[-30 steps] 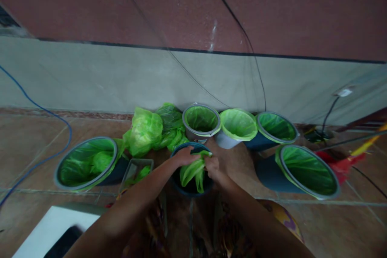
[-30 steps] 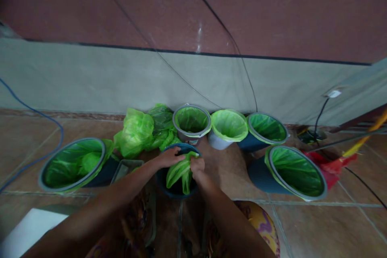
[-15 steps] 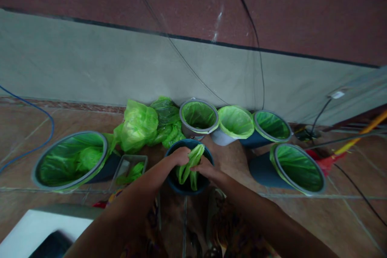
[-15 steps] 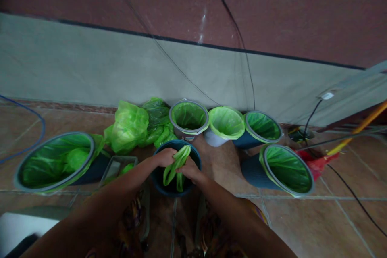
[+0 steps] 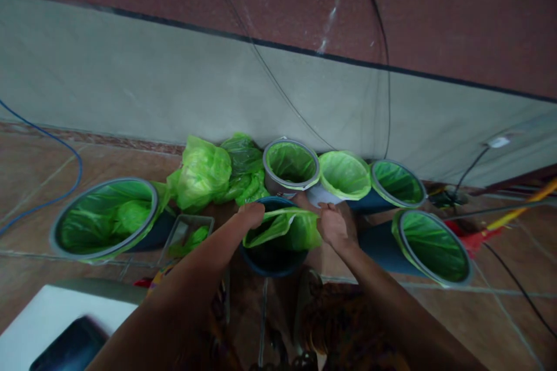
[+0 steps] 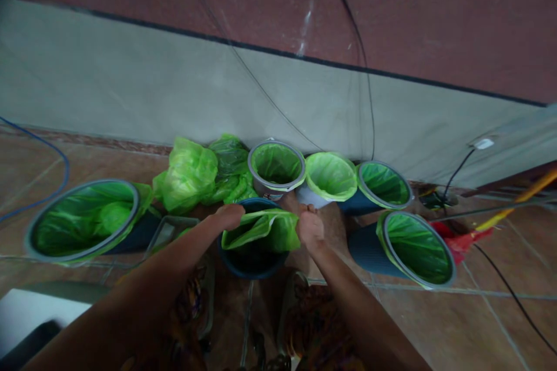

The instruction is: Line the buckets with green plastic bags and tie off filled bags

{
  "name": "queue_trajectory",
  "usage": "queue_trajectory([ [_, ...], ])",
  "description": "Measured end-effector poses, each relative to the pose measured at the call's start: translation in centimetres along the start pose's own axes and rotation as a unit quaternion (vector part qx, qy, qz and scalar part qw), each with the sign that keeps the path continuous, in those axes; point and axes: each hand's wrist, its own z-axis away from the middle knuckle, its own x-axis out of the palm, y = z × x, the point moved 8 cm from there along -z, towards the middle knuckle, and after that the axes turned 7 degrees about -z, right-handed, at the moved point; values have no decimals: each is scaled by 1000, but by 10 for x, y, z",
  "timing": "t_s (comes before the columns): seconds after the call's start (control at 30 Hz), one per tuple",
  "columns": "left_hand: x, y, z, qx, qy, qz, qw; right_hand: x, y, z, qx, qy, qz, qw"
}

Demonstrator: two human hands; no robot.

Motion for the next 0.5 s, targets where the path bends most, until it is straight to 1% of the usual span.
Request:
queue_trajectory([
  [0.03, -1, 3, 0, 1, -3, -3, 1000, -3, -14, 5, -42, 21, 8, 999],
  [0.07, -1, 5, 0, 2, -5, -3, 1000, -1, -32, 12, -95, 29, 10, 995],
  [0.1, -2, 6, 0, 1, -7, -5, 1000, 6, -51, 21, -151, 21, 8, 988],
  [0.17, -2, 8, 0, -1, -7, -10, 1000, 33, -84, 40, -249, -36, 11, 968],
  [0.23, -3, 7, -1, -4, -6, -13, 1000, 62, -103, 51, -299, -86, 37, 950],
  [0.3, -4, 5, -1, -9, -6, -16, 1000, 82, -107, 48, -310, -108, 64, 942],
  [0.37, -4, 2, -2, -17, -7, -18, 1000, 93, -102, 36, -302, -115, 80, 943],
  [0.43, -5, -2, -3, -25, -6, -14, 1000, 96, -95, 23, -291, -128, 89, 944],
  [0.5, -4, -5, -5, -35, -2, -3, 999, 94, -92, 18, -285, -146, 91, 943],
])
